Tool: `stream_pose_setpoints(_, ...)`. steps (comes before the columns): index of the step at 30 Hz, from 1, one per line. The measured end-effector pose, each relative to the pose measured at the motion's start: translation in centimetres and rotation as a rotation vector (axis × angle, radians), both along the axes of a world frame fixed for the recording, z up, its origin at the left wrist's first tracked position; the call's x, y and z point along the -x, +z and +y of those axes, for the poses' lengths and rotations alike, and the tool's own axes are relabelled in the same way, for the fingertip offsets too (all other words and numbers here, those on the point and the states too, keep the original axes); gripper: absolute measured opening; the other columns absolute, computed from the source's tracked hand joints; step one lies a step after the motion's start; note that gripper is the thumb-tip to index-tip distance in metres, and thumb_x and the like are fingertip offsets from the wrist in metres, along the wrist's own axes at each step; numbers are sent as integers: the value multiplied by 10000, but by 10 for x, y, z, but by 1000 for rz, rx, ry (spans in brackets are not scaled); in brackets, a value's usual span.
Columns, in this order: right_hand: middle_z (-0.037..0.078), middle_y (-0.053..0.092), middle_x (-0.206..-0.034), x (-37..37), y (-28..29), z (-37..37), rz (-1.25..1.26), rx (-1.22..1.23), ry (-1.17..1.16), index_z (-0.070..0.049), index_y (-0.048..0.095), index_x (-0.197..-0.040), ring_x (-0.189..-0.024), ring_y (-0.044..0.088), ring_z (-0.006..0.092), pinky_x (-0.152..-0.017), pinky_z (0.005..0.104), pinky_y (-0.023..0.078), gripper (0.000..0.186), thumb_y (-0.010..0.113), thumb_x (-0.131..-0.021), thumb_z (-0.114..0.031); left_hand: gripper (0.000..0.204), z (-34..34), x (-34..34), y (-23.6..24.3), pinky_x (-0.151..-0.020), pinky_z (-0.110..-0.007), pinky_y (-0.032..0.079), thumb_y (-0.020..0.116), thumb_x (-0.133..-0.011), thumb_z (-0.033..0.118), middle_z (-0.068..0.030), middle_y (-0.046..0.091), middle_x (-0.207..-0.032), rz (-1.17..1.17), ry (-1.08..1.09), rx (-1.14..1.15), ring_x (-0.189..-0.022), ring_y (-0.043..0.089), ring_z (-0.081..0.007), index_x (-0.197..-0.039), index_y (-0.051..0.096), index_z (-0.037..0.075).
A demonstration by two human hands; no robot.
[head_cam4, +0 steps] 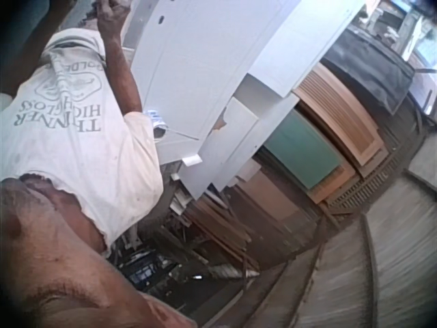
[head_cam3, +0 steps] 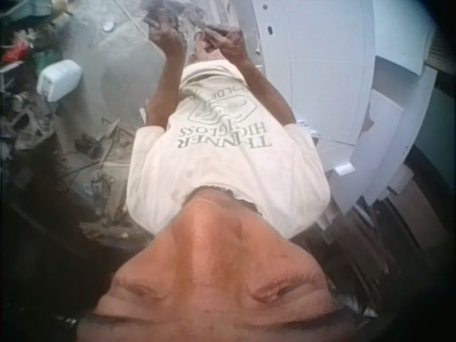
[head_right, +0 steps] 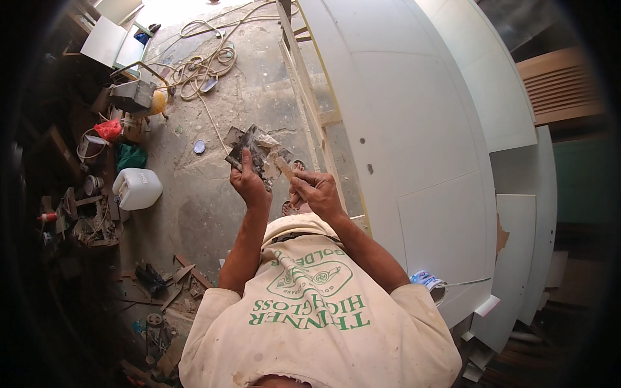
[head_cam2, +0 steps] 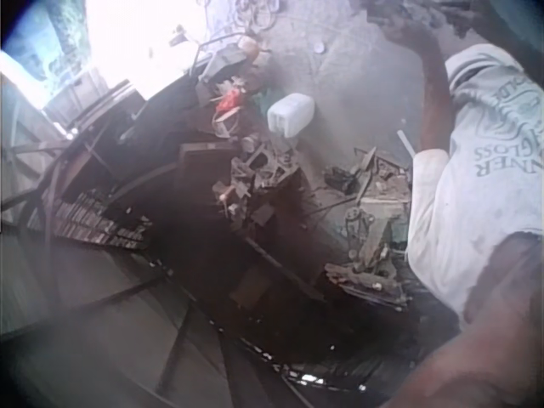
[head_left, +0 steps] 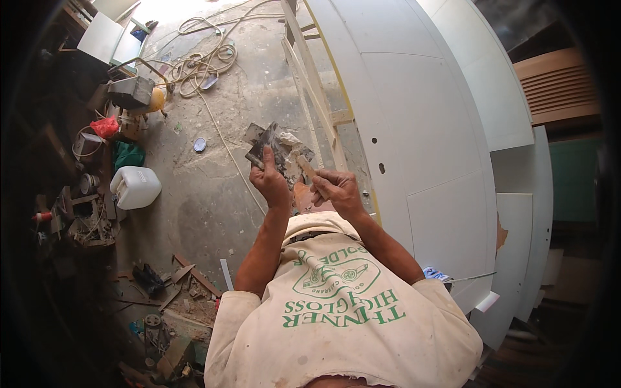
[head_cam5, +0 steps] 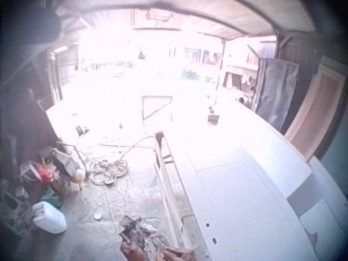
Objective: The person patches a door by applying a white filler compound with a small scraper. They hold a piece of plastic containing the filler in one hand and wipe the substance into various gaps and indented lines on the door surface.
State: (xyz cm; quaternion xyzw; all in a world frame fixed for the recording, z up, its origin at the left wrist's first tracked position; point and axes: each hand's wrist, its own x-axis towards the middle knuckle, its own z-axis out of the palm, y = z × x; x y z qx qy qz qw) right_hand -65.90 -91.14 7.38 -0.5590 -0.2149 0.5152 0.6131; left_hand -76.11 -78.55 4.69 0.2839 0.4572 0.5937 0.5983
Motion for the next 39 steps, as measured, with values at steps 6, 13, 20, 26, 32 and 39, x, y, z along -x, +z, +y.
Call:
stream_pose_setpoints(6, 102, 710, -809, 0, -6, -5, 76, 42, 45, 78, 703, -1157, -592, 679, 144, -517, 263, 574, 307, 702, -983, -175, 521, 3, -4, 8, -477, -295, 188, 725, -986, 197, 104, 344, -563, -19, 52, 15, -519, 249, -49, -583, 396, 161)
stream_pose_setpoints(13, 25, 665, -742, -3, 0, -21, -98, 160, 137, 35, 742, -1041, -556, 577, 68, -481, 204, 452, 217, 681, -997, -169, 126, 7, 20, -22, -670, -296, 555, 686, -997, 166, -30, 716, -917, 35, -56, -35, -747, 657, -117, -955, 693, 47)
stream_pose_setpoints(20, -79, 395, -683, -29, 9, -19, 336, -76, -28, 32, 668, -1231, -545, 304, 9, -467, 203, 224, 353, 601, -1052, -265, 193, 18, 31, 27, -722, -353, 634, 635, -1014, 179, -93, 741, -983, -432, -351, 299, -843, 742, -192, -1103, 679, 13)
stream_pose_setpoints(26, -52, 478, -790, -12, 14, 14, 159, -228, -9, -35, 570, -1442, -619, 345, 5, -558, 168, 308, 394, 558, -1071, -167, 255, 5, 27, 15, -878, -370, 621, 578, -1043, 181, -135, 737, -1104, -580, -653, 560, -963, 745, -228, -1208, 620, -8)
stream_pose_setpoints(32, 98, 640, -907, -2, -4, -7, -709, -251, 54, -64, 649, -1369, -788, 578, 186, -751, 297, 490, 370, 631, -999, -57, 269, 7, 33, 27, -865, -375, 617, 572, -1043, 184, -127, 735, -1093, -635, -551, 429, -967, 739, -240, -1217, 634, -12)
stream_pose_setpoints(39, 168, 681, -1073, -55, -83, -148, -1225, 377, -636, -31, 675, -1226, -953, 645, 377, -858, 462, 519, 284, 580, -1016, -197, 208, 24, 42, 15, -777, -384, 643, 623, -1013, 146, -128, 743, -1064, -440, -662, 372, -894, 754, -238, -1155, 663, -2)
